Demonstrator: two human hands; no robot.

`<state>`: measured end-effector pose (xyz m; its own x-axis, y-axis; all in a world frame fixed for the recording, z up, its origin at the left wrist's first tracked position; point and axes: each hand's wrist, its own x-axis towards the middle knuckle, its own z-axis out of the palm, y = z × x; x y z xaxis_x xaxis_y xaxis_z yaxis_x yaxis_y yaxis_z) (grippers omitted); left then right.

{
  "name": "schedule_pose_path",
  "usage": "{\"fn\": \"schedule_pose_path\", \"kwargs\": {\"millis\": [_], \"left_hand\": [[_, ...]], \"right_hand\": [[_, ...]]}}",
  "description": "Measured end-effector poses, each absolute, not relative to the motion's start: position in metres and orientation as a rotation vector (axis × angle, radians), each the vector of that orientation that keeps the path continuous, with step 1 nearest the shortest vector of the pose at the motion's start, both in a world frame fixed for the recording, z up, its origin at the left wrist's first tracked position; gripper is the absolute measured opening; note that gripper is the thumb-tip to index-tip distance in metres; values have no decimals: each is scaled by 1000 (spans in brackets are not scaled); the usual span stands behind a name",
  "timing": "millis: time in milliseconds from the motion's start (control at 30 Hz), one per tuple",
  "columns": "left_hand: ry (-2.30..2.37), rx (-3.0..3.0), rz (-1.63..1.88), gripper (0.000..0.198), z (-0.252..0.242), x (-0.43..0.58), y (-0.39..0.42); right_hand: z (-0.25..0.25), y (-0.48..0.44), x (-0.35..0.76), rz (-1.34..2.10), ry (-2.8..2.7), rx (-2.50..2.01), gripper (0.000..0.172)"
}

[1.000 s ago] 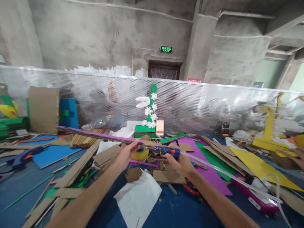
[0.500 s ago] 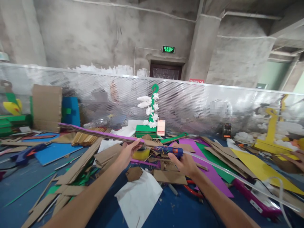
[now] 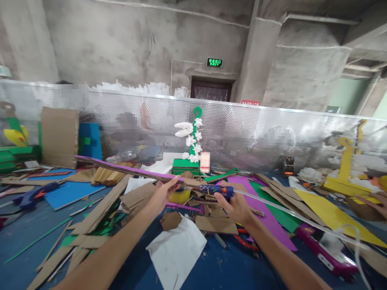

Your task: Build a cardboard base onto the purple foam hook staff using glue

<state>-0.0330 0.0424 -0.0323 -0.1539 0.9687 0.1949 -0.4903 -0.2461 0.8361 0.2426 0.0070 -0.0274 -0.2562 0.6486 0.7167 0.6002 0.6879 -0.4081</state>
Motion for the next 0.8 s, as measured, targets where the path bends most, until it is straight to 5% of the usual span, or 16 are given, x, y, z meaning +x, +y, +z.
{"fn": "schedule_pose_path", "kwargs": {"millis": [800], "left_hand": [[706,722,1662,4,-24,-42,48]], "right_hand": [[-29,17,257,187,-1856,-949,35]]}}
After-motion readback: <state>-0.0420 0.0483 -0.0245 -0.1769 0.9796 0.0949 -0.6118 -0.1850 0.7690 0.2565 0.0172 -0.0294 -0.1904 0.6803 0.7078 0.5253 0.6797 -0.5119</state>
